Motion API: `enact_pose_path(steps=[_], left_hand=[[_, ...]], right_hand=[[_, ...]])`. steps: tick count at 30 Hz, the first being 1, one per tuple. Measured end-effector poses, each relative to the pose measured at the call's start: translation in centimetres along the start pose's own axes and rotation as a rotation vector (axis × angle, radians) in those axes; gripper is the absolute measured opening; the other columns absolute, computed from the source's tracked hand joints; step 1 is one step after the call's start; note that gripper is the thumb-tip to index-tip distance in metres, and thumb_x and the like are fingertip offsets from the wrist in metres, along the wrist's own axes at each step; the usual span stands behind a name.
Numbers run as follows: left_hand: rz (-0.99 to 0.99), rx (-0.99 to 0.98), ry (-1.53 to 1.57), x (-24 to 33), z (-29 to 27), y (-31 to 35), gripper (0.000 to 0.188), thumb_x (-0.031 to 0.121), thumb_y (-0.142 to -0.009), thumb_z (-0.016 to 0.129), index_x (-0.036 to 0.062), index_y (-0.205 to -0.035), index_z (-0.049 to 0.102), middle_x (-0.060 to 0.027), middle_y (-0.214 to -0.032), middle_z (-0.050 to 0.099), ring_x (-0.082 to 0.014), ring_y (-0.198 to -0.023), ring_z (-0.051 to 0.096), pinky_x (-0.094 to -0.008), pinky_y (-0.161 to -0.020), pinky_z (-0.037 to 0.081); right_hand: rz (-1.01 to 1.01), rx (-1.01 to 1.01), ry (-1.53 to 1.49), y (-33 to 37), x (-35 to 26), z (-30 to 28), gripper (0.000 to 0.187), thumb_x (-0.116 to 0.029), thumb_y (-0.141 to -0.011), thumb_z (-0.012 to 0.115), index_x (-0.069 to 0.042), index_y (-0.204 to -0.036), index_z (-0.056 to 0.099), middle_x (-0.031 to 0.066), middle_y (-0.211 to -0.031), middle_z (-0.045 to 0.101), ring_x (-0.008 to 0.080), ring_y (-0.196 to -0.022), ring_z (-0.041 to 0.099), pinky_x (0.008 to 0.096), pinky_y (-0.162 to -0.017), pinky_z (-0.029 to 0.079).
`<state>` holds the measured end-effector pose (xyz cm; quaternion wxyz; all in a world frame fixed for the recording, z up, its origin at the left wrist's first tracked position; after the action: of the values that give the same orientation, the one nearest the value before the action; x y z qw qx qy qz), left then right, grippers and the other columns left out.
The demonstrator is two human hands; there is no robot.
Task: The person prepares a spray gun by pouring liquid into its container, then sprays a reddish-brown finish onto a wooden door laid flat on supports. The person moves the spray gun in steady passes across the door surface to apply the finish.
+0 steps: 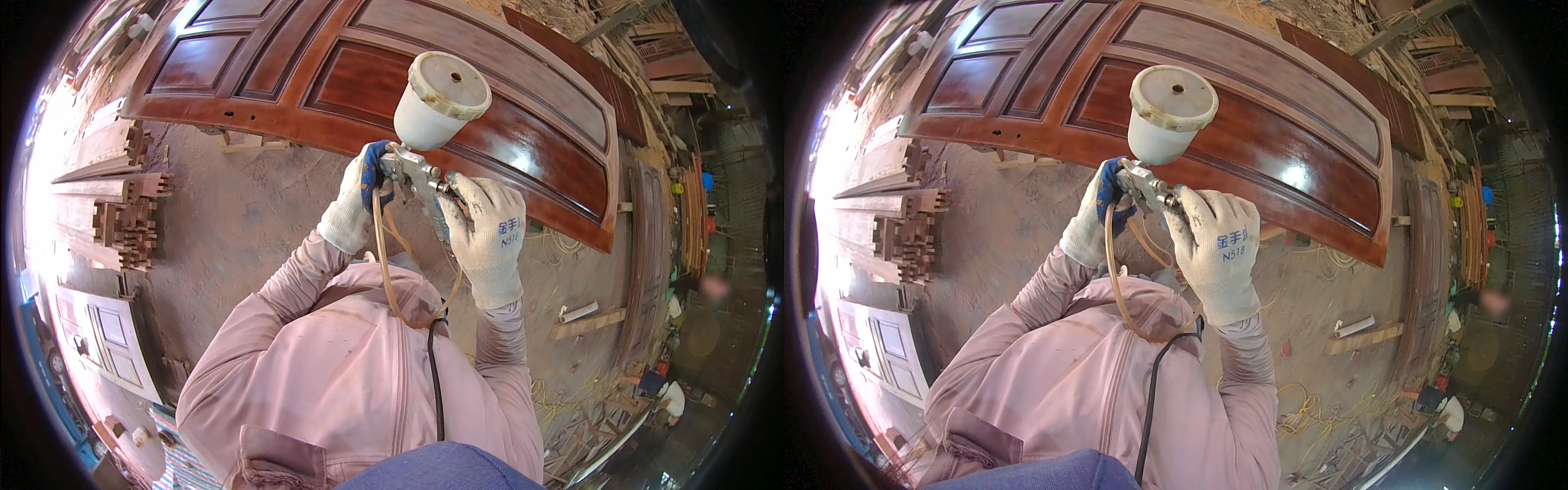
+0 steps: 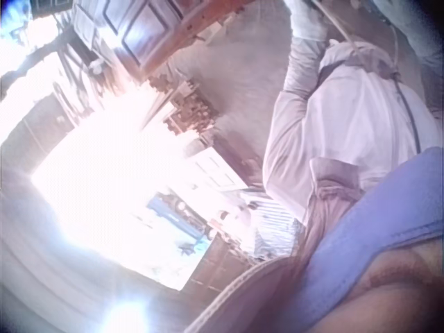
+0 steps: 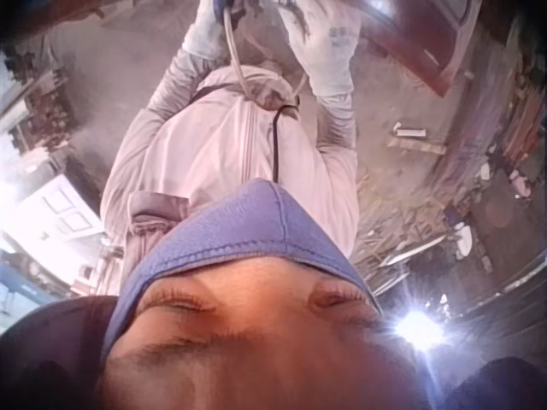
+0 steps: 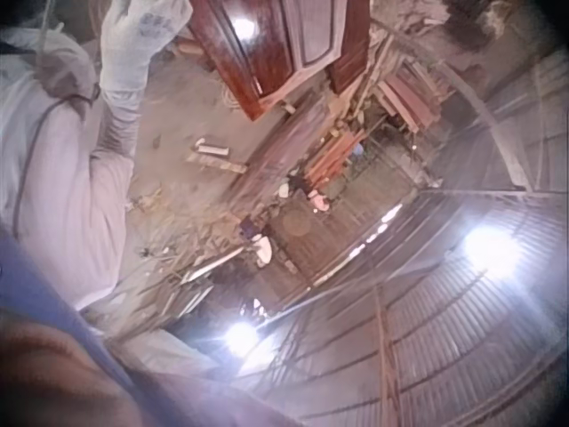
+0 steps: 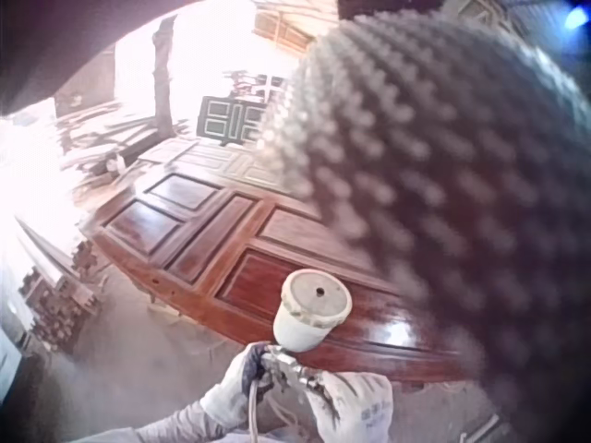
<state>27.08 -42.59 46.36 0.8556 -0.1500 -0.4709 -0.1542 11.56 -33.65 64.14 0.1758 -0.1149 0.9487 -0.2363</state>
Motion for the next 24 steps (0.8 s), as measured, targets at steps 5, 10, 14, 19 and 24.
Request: enact_pose_path(steps=[5,10,14,19,24], left_hand=[[-0.076,-0.031,0.085,0.2,-0.5,0.1,0.041,0.005,-0.093,0.057,0.0053,-0.132,0.043,-0.0031,-0.112,0.056,-0.0074,-0.09,0.056,-0.0198,-0.072,0.049],[-0.211,0.065,0.151,-1.7,-1.7,0.3,0.035,0.014,-0.094,0.058,0.008,-0.127,0.049,-0.0013,-0.096,0.057,-0.0061,-0.071,0.052,-0.0192,-0.059,0.044],[-0.346,0.266,0.167,-3.3,-1.1,0.1,0.022,0.02,-0.101,0.05,0.0094,-0.116,0.061,-0.0004,-0.075,0.06,-0.007,-0.049,0.05,-0.0205,-0.041,0.04],[-0.503,0.154,0.349,-3.5,1.6,-0.2,0.022,0.024,-0.099,0.054,0.0061,-0.11,0.059,-0.004,-0.082,0.063,-0.0087,-0.051,0.053,-0.0219,-0.044,0.042],[-0.683,0.432,0.339,-4.6,5.7,-3.0,0.027,0.032,-0.097,0.059,0.0065,-0.105,0.064,-0.0023,-0.079,0.064,-0.0111,-0.057,0.057,-0.0249,-0.048,0.045]], right_hand=[[-0.037,-0.032,0.166,-0.5,-0.4,1.7,0.024,-0.015,-0.079,0.07,-0.008,-0.102,0.065,0.0054,-0.09,0.063,0.0261,-0.086,0.06,0.0403,-0.081,0.042],[-0.045,-0.039,0.308,-0.5,-0.7,3.3,0.016,-0.018,-0.075,0.07,-0.014,-0.085,0.058,0.003,-0.076,0.051,0.0221,-0.075,0.055,0.0369,-0.077,0.043],[0.004,-0.067,0.157,0.2,0.4,4.2,0.018,-0.014,-0.076,0.07,-0.011,-0.089,0.057,0.0046,-0.079,0.054,0.0254,-0.074,0.056,0.0389,-0.074,0.043],[0.434,-0.224,-0.735,4.5,5.6,7.2,0.047,-0.012,-0.077,0.074,-0.004,-0.119,0.057,0.0114,-0.108,0.061,0.0266,-0.1,0.06,0.0401,-0.091,0.045],[0.501,-0.452,-1.1,2.8,8.8,7.9,0.06,-0.005,-0.085,0.069,-0.003,-0.141,0.047,0.0129,-0.143,0.049,0.0201,-0.13,0.047,0.0332,-0.107,0.039]])
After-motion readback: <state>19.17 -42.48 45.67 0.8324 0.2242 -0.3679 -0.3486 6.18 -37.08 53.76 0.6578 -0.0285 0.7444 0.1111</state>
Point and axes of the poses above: each hand's wrist, its own y-axis away from the middle knuckle, its own z-axis out of the palm, x = y × z, the point moved 3 cm from there along -y, towards the middle knuckle
